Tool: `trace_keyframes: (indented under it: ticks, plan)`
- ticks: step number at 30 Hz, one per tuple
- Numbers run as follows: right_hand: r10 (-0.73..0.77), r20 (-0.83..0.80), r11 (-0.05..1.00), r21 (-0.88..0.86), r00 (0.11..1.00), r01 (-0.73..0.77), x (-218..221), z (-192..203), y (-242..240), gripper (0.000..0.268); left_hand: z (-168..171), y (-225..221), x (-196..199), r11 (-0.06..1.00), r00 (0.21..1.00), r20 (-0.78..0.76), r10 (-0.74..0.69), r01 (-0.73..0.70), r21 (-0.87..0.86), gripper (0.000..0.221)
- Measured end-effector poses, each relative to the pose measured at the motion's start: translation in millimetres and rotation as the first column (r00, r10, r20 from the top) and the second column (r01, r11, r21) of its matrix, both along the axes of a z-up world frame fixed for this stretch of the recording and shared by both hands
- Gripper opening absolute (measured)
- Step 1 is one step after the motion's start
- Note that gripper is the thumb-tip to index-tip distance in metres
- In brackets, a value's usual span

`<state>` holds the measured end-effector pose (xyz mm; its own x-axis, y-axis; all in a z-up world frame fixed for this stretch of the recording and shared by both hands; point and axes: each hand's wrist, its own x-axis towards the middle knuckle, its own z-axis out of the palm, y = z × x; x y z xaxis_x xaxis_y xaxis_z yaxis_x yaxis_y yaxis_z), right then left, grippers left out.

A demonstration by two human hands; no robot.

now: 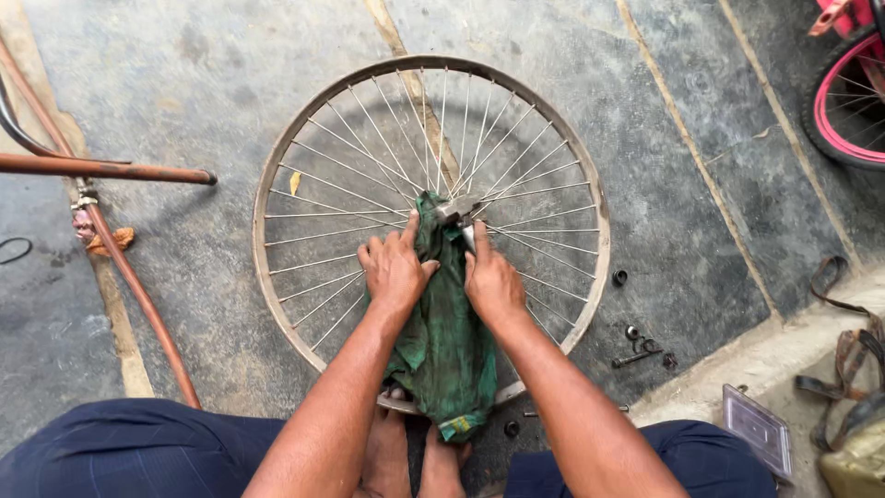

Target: The person cleans and reassembles a bicycle wheel hub by hand and using a hammer, placing small ball bearings into the hub and striking a component with the hammer while holding a cloth.

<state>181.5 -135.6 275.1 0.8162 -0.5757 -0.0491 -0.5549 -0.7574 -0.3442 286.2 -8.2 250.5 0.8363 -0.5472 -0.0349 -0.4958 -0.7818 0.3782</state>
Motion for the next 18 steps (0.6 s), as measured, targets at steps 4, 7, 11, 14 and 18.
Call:
trace_keyframes:
  ticks: [4, 7, 11, 14, 18]
  plan:
    - [0.001, -0.026, 1.0, 0.028, 1.0, -0.001, 0, 18, -19, 0.06, 6, 0, 4, 0.998, 0.997, -0.077, 0.004, 0.0, 0.055, 0.103]
    - [-0.018, 0.216, 0.999, 0.033, 0.976, 0.011, -3, 36, -18, 0.06, 3, -2, 10, 0.999, 0.999, -0.049, -0.011, 0.012, 0.037, 0.102]
    - [-0.001, 0.314, 0.998, -0.064, 0.949, 0.022, -11, 22, 3, 0.065, 4, -2, 8, 0.998, 0.998, -0.058, -0.024, 0.028, 0.06, 0.102]
    - [0.077, 0.092, 0.987, -0.146, 0.993, -0.063, -15, -4, 7, 0.068, 8, 2, 3, 0.998, 0.997, -0.077, -0.021, 0.025, 0.051, 0.103]
    - [0.088, 0.05, 0.996, -0.001, 0.995, -0.088, -5, 4, -8, 0.055, 10, 0, 9, 0.999, 0.997, -0.077, -0.023, 0.026, 0.036, 0.102]
